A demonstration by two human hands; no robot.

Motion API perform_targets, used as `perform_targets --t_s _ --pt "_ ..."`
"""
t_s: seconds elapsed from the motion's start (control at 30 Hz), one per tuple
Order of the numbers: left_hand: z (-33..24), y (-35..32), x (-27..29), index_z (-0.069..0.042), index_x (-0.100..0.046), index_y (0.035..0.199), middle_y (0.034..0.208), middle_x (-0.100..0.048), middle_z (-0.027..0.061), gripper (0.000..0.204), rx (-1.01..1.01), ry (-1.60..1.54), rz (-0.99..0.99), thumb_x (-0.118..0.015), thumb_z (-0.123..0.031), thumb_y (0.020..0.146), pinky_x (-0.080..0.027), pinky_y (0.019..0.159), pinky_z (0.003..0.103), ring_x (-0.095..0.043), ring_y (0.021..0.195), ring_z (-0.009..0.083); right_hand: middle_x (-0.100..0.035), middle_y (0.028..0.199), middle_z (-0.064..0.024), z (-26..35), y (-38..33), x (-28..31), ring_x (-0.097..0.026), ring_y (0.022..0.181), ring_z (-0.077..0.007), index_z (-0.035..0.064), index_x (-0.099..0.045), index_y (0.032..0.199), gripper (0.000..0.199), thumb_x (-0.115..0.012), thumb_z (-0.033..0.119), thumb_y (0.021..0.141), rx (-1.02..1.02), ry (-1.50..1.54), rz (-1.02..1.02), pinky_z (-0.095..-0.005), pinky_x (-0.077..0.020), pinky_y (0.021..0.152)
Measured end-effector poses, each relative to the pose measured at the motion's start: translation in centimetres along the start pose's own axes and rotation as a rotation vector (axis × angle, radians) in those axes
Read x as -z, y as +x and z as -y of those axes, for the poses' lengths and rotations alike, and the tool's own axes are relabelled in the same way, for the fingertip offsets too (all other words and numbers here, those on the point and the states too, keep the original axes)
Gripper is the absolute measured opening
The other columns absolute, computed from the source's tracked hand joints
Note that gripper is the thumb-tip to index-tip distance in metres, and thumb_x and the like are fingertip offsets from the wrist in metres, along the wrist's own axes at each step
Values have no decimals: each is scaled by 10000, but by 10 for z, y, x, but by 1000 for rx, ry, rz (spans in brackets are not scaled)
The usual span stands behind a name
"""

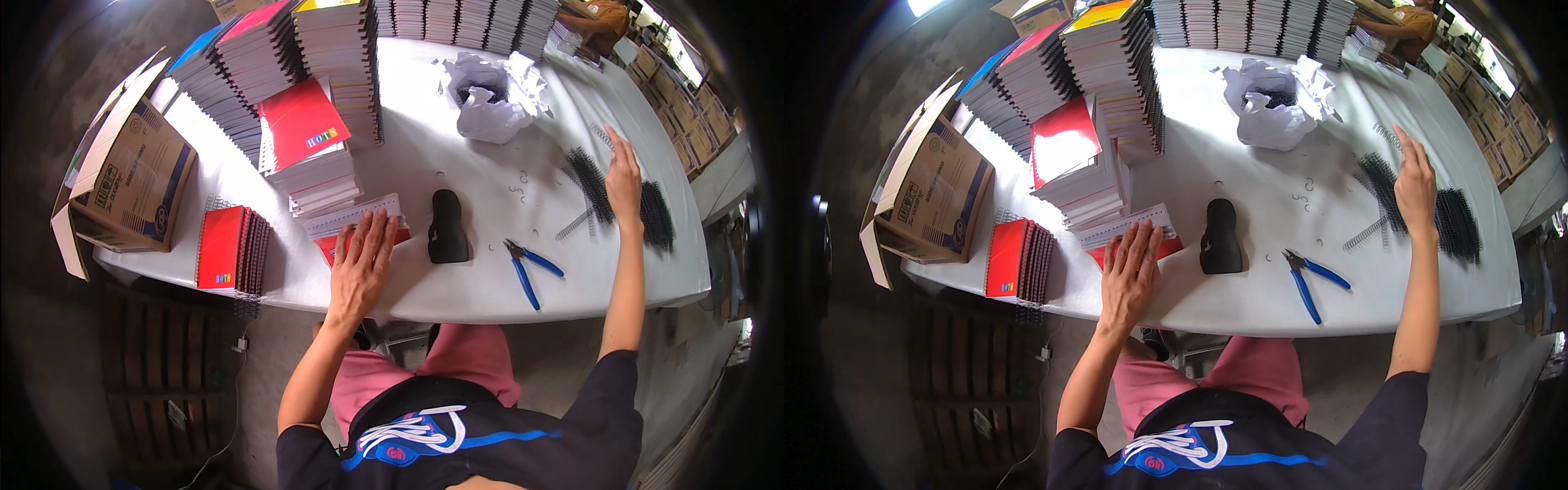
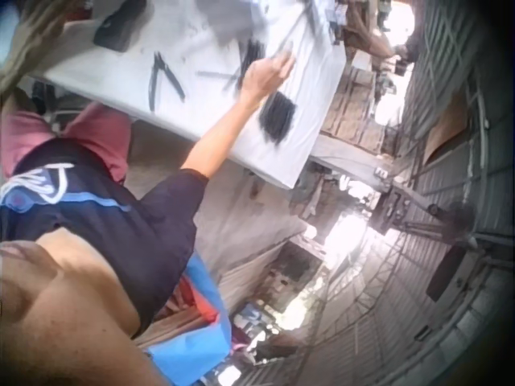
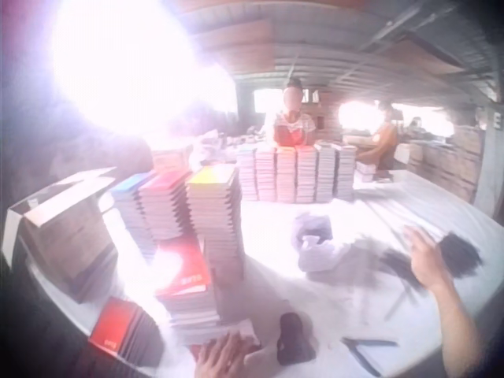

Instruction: The person assembles notebooks by aligning stacks of paper and covers, inserting spiral wire bindings through the punched holes, and trimming the excess wire with shears. They handle multiple notebooks one after another, picking them up from a pile and setting them aside once the binding is secured.

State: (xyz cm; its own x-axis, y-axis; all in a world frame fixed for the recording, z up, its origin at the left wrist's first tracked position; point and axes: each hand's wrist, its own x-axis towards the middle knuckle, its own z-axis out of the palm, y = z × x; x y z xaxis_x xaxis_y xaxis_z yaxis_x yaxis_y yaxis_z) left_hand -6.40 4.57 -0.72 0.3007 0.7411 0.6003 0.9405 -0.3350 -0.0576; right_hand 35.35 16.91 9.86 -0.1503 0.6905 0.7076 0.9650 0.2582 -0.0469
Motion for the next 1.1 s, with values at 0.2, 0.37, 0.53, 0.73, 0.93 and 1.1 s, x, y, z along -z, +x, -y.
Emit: perform_targets --t_s 0.2,0.37,0.53,0.73,0.93,1.1 --pt "-4 -2 -4 -145 -551 1157 1351 -463 106 483 60 -54 -112 -653 -85 688 -361 957 428 -475 1211 286 -569 867 -45 137 -15 39 -530 778 -103 58 -569 1202 422 -464 -49 807 32 758 62 -244 -450 705" --pt "-8 0 0 -164 -543 1111 1373 -444 107 428 184 22 -58 -665 -139 701 -310 949 409 -406 1272 286 -474 779 13 209 -38 0 -390 591 -35 119 -612 1188 452 -567 -24 762 -181 1084 336 -196 -359 518" --pt "-4 -8 5 -211 -483 1257 1419 -407 131 418 100 97 -41 -577 -249 852 -299 944 398 -414 1286 269 -514 827 -33 235 -40 -13 -452 628 -100 97 -629 1164 404 -558 -50 794 -121 1112 334 -228 -401 593" --pt "-4 -12 10 -232 -450 1326 1444 -379 129 470 81 129 28 -544 -266 867 -294 952 396 -396 1306 257 -559 950 -93 242 -47 -32 -549 781 -190 92 -617 1179 392 -548 -51 820 -49 1049 429 -281 -454 708" --pt "-6 -15 12 -207 -467 1317 1227 -533 74 492 -24 142 -39 -556 -355 857 -242 942 415 -502 1117 212 -566 954 -104 250 -41 -31 -542 838 -213 99 -541 1274 402 -594 145 879 -82 1072 467 -314 -446 793" --pt "-14 8 11 -173 -581 1022 909 -534 10 429 206 106 -81 -602 -524 776 -223 897 468 -511 937 161 -473 807 -10 242 -41 -6 -447 741 -114 64 -433 1356 498 -458 373 966 -195 1295 523 -245 -409 699"
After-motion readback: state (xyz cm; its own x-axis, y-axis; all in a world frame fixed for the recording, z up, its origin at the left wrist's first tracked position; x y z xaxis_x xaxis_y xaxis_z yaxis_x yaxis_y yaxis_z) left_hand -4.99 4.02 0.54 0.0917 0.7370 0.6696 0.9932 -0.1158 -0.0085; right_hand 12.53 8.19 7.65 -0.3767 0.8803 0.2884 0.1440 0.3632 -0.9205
